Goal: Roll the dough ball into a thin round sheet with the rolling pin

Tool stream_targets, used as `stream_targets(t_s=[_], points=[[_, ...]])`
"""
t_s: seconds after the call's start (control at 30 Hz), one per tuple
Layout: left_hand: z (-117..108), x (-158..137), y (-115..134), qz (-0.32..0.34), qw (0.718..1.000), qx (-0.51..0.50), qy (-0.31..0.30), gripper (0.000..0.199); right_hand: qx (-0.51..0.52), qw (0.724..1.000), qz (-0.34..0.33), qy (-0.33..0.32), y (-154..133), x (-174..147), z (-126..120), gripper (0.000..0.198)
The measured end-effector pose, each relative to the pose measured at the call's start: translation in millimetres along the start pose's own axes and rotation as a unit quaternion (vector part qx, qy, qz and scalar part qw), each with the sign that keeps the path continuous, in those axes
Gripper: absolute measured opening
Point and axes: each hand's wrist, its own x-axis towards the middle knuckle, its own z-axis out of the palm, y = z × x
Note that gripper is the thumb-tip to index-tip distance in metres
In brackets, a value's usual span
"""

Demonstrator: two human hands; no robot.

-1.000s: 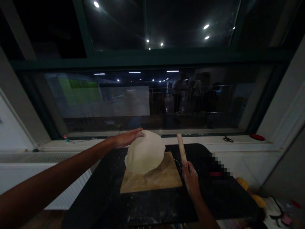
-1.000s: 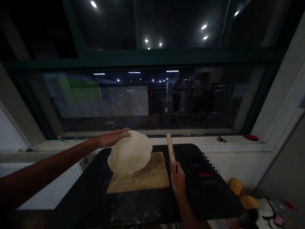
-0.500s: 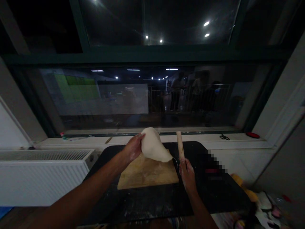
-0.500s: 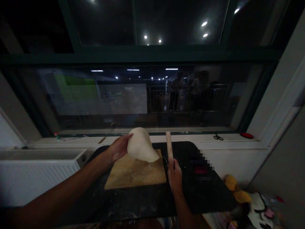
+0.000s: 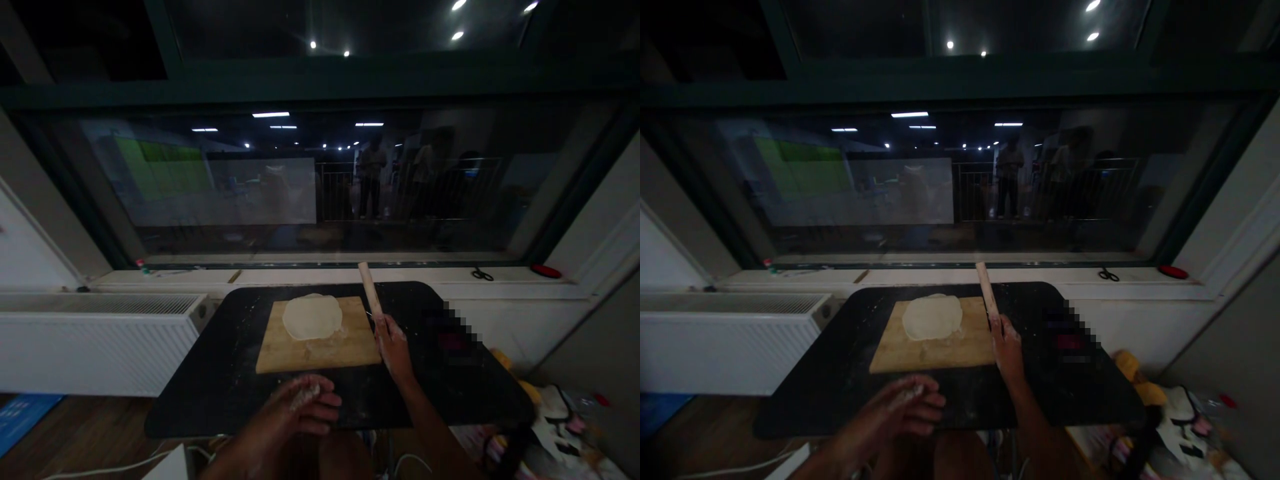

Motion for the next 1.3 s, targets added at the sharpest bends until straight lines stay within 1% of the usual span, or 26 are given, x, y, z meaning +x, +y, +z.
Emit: stream_targets(t_s=[0.03,0.07,0.1,0.13,0.17,0.2,0.23,0.27,0.3,0.37,0.4,0.5,0.6,0.67,0.73,0.8,0.83,0.9,0.93,1.0,1.07,1.1,1.17,1.3], points=[[-2.2,1.2,22.0,0.032,0.997,0.076,0.003,0.037,-0.035,0.999,-0.02,-0.033,-5.4,4.8,-0.1,0.063],[-5.9,5.1,44.8,0.083,0.985,0.154,0.002,0.037,-0.078,0.993,-0.047,-0.073,-12.2,10.5,0.2,0.062],[-11.3,11.9,66.2,0.138,0.96,0.241,0.015,0.036,-0.124,0.982,-0.081,-0.118,-20.1,17.0,1.2,0.059],[-18.6,21.7,83.9,0.19,0.924,0.327,0.046,0.036,-0.166,0.966,-0.118,-0.162,-28.4,24.0,3.0,0.056],[-27.7,34.2,96.7,0.229,0.883,0.403,0.072,0.037,-0.201,0.946,-0.153,-0.201,-36.7,31.3,5.6,0.053],[-38.3,49.0,103.6,0.262,0.839,0.466,0.099,0.038,-0.231,0.926,-0.185,-0.234,-44.3,38.7,9.1,0.051],[-49.9,65.3,104.8,0.281,0.786,0.537,0.125,0.04,-0.257,0.906,-0.212,-0.261,-50.7,46.0,13.3,0.05],[-61.8,82.1,101.1,0.273,0.727,0.612,0.151,0.042,-0.279,0.888,-0.235,-0.281,-55.4,53.1,18.1,0.049],[-73.2,98.3,93.9,0.238,0.672,0.68,0.169,0.044,-0.298,0.873,-0.251,-0.294,-58.3,59.8,23.3,0.048],[-91.7,125.4,74.6,0.197,0.652,0.711,0.175,0.045,-0.323,0.855,-0.268,-0.304,-58.6,71.7,34.3,0.046],[-97.9,135.0,65.2,0.182,0.645,0.72,0.18,0.045,-0.33,0.853,-0.272,-0.301,-56.6,76.5,39.9,0.045],[-104.0,146.9,45.9,0.164,0.629,0.731,0.205,0.049,-0.34,0.862,-0.27,-0.262,-45.3,84.6,55.6,0.046],[-97.0,141.0,34.9,0.167,0.613,0.739,0.224,0.051,-0.336,0.875,-0.262,-0.232,-31.8,79.6,63.4,0.046],[-88.7,131.7,25.8,0.181,0.594,0.749,0.231,0.05,-0.322,0.879,-0.27,-0.225,-23.9,68.1,60.1,0.047],[-78.8,119.5,13.3,0.212,0.561,0.763,0.24,0.048,-0.311,0.88,-0.288,-0.214,-17.5,51.1,49.8,0.048],[-68.5,105.3,-0.7,0.253,0.527,0.774,0.243,0.047,-0.312,0.879,-0.307,-0.187,-13.4,31.3,35.5,0.048],[-63.6,98.2,-7.1,0.273,0.517,0.776,0.237,0.048,-0.315,0.879,-0.314,-0.169,-12.4,21.6,28.3,0.048],[-55.8,86.1,-17.1,0.301,0.512,0.775,0.217,0.049,-0.318,0.881,-0.323,-0.136,-12.7,5.2,16.8,0.046],[-53.0,81.9,-20.3,0.308,0.517,0.771,0.208,0.049,-0.318,0.883,-0.321,-0.126,-14.1,-0.8,13.3,0.045],[-49.9,77.8,-23.0,0.303,0.543,0.758,0.2,0.045,-0.321,0.888,-0.306,-0.121,-19.1,-7.1,11.8,0.042],[-48.9,77.9,-22.6,0.288,0.579,0.738,0.194,0.041,-0.331,0.889,-0.288,-0.131,-26.4,-5.5,16.1,0.042],[-48.6,78.7,-21.8,0.283,0.595,0.728,0.189,0.04,-0.336,0.888,-0.281,-0.141,-30.6,-1.8,19.3,0.044],[-48.1,80.3,-19.4,0.281,0.618,0.712,0.18,0.04,-0.349,0.881,-0.269,-0.175,-39.9,11.2,25.8,0.046],[-46.9,86.4,-6.4,0.266,0.643,0.692,0.195,0.039,-0.375,0.851,-0.26,-0.258,-59.4,55.0,34.8,0.047]])
